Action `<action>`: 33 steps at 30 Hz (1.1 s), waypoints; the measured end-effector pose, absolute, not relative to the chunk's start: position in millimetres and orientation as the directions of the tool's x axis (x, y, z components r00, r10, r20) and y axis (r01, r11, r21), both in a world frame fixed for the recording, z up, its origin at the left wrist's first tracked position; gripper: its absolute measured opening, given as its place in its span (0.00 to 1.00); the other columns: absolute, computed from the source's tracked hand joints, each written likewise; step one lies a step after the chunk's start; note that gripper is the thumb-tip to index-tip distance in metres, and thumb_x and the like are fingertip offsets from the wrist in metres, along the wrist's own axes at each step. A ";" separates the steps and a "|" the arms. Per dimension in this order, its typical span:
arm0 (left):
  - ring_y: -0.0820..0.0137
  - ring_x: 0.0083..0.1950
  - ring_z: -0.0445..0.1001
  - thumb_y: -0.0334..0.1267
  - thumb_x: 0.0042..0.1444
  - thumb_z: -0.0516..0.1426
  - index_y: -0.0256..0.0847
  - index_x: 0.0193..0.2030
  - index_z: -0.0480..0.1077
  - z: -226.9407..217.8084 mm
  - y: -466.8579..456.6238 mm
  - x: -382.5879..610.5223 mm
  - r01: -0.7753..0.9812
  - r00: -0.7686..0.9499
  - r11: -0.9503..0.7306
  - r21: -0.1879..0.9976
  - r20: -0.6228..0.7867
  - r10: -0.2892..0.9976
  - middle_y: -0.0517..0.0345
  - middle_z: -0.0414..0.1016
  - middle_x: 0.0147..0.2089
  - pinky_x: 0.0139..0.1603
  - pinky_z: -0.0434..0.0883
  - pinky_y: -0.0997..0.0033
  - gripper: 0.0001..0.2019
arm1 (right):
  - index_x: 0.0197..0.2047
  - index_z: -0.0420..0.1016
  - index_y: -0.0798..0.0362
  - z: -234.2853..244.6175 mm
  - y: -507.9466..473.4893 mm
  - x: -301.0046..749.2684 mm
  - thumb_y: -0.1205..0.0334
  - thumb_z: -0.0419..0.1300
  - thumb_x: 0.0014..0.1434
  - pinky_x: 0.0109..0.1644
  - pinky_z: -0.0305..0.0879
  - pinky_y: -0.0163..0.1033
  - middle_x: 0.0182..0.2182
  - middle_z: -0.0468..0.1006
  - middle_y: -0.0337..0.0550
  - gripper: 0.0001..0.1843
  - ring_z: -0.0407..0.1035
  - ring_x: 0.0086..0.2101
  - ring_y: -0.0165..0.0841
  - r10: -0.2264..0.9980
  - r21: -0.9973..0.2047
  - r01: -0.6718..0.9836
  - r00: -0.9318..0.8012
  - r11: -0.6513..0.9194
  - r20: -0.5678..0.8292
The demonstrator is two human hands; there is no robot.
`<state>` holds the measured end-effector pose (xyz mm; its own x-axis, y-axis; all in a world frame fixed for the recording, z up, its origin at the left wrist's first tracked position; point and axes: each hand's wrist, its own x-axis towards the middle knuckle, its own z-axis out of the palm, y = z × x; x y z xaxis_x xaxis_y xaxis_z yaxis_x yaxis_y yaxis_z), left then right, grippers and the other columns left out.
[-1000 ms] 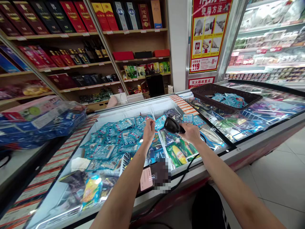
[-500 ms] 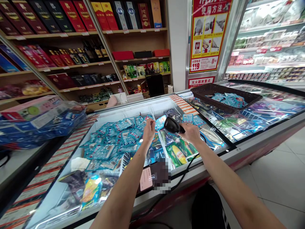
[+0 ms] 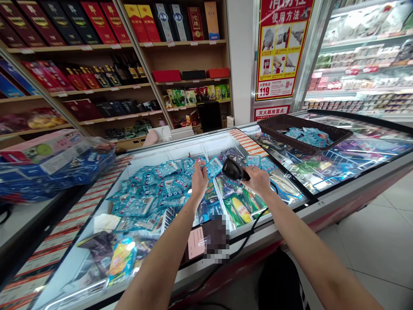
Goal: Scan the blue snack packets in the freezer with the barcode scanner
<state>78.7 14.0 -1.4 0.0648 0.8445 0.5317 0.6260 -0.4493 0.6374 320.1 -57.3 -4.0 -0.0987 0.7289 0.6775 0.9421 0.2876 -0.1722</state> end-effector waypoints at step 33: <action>0.53 0.54 0.63 0.34 0.58 0.47 0.45 0.45 0.71 23.8 -3.7 36.3 0.947 0.307 -0.310 -0.086 0.520 0.797 0.46 0.68 0.52 0.50 0.57 0.54 0.14 | 0.44 0.73 0.50 2.8 -58.3 327.1 0.54 0.59 0.53 0.35 0.57 0.36 0.33 0.78 0.44 0.16 0.70 0.37 0.37 0.706 -0.293 0.947 0.120 0.129 0.698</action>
<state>36.3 -3.7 23.8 0.3075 0.7970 0.5198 0.9470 -0.3096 -0.0855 327.1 -58.3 2.8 0.1200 0.7064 0.6976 0.9473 0.1288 -0.2933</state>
